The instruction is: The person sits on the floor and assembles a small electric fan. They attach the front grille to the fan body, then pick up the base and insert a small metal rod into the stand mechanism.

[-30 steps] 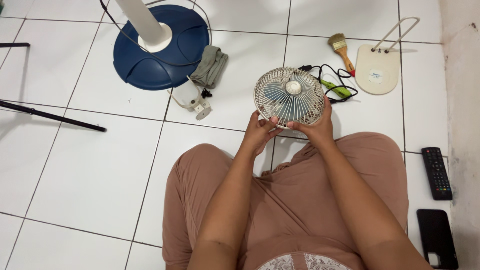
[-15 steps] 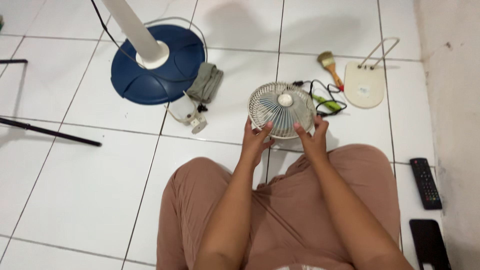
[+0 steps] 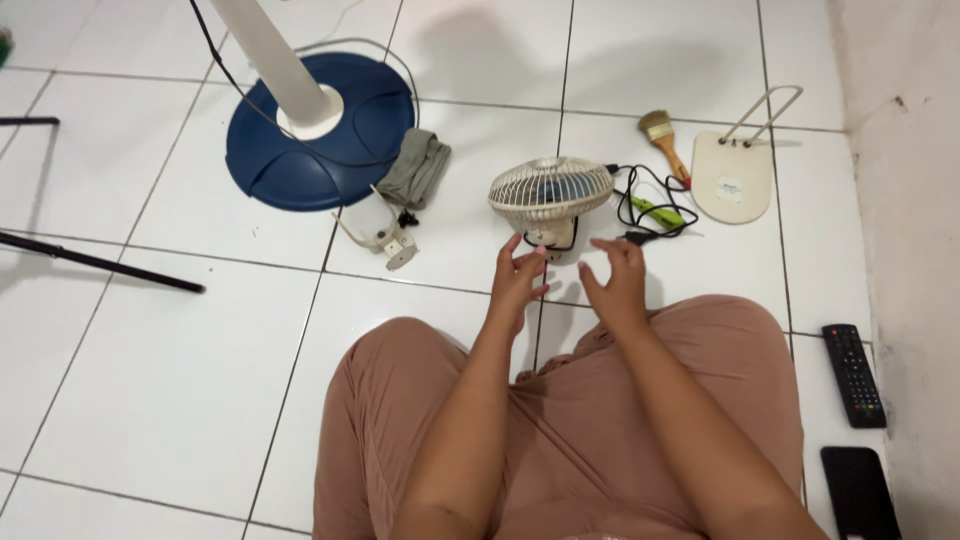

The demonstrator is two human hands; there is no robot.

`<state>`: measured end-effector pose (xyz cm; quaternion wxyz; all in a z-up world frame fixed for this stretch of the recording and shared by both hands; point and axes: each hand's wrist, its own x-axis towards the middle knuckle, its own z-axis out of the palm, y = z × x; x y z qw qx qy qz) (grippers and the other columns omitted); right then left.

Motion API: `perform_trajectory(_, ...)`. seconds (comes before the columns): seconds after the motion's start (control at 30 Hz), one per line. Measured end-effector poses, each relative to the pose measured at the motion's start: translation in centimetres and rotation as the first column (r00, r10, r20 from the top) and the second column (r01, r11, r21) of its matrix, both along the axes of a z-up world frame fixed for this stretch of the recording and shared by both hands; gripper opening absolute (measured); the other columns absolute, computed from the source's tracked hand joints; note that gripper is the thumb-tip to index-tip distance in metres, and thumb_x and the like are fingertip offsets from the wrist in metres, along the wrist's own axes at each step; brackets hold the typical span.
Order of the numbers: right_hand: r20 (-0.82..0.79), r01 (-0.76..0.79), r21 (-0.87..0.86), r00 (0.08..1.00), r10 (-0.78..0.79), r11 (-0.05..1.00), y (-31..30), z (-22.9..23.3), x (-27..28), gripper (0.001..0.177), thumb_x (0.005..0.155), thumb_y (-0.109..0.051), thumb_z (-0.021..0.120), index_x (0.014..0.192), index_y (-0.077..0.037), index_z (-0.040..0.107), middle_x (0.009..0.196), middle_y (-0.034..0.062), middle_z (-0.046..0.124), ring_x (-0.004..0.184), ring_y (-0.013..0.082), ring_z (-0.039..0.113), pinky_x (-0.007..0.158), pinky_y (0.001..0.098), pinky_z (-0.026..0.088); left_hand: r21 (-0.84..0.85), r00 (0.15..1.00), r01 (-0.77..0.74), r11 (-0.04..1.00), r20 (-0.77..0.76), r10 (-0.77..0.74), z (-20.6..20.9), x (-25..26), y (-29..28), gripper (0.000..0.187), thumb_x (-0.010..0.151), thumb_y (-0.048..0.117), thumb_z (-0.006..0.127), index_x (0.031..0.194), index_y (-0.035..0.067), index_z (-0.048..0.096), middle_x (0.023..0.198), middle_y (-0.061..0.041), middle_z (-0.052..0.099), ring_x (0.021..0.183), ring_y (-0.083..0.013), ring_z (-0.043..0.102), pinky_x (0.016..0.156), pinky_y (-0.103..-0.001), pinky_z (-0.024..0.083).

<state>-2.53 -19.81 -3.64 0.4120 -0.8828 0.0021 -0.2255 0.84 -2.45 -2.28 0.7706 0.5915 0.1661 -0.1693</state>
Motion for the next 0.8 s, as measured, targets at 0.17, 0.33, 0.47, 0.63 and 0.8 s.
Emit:
perform_trajectory(0.17, 0.083, 0.039, -0.099, 0.996, -0.030, 0.994, 0.1, 1.7, 1.9, 0.058, 0.087, -0.012, 0.080, 0.139, -0.007, 0.057, 0.145, 0.0221, 0.046, 0.138, 0.0416, 0.042, 0.115, 0.0507, 0.038, -0.003, 0.999, -0.008, 1.000, 0.049, 0.008, -1.5, 1.2, 0.4, 0.085, 0.088, 0.041, 0.072, 0.158, 0.015, 0.031, 0.126, -0.010, 0.055, 0.120, -0.0238, 0.059, 0.092, -0.042, 0.057)
perform_trajectory(0.33, 0.060, -0.034, -0.288, 0.997, 0.054, 0.957, 0.6, 4.7, 5.0, 0.095, 0.072, -0.006, 0.080, 0.155, -0.007, 0.035, 0.165, 0.0258, 0.020, 0.153, 0.0489, 0.018, 0.123, 0.0573, 0.024, -0.031, 0.998, -0.027, 0.999, 0.059, 0.028, -2.5, 1.9, 0.0, 0.083, 0.090, 0.041, 0.070, 0.158, 0.011, 0.031, 0.127, -0.012, 0.056, 0.116, -0.0241, 0.061, 0.092, -0.040, 0.056)
perform_trajectory(0.47, -0.184, -0.150, -0.397, 0.979, 0.081, 0.905, 0.6, 6.2, 8.1, 0.100, 0.067, 0.000, 0.082, 0.155, -0.018, 0.037, 0.165, 0.0191, 0.023, 0.152, 0.0448, 0.019, 0.118, 0.0590, 0.021, -0.110, 0.997, -0.049, 0.993, 0.062, 0.056, -2.5, 2.6, 0.1, 0.087, 0.092, 0.043, 0.068, 0.159, 0.007, 0.026, 0.131, -0.013, 0.054, 0.115, -0.0250, 0.061, 0.093, -0.040, 0.056)
perform_trajectory(0.63, -0.016, -0.201, -0.351, 0.978, 0.208, 0.915, 1.1, 6.0, 8.8, 0.081, 0.073, 0.007, 0.075, 0.146, -0.018, 0.054, 0.156, 0.0132, 0.049, 0.149, 0.0435, 0.036, 0.124, 0.0554, 0.029, -0.288, 0.995, -0.090, 0.953, 0.016, 0.099, -1.7, 2.9, 0.5, 0.093, 0.090, 0.045, 0.070, 0.159, 0.005, 0.022, 0.130, -0.017, 0.052, 0.114, -0.0274, 0.062, 0.093, -0.039, 0.057)
perform_trajectory(0.8, 0.100, -0.159, -0.346, 0.974, 0.205, 0.925, 2.2, 5.9, 6.2, 0.075, 0.069, 0.008, 0.076, 0.139, -0.017, 0.060, 0.144, 0.0153, 0.054, 0.139, 0.0436, 0.042, 0.116, 0.0549, 0.037, -0.349, 0.987, -0.162, 0.923, -0.080, 0.143, -0.2, 2.8, 0.8, 0.087, 0.087, 0.045, 0.072, 0.151, 0.002, 0.031, 0.122, -0.016, 0.049, 0.114, -0.0313, 0.062, 0.095, -0.042, 0.059)
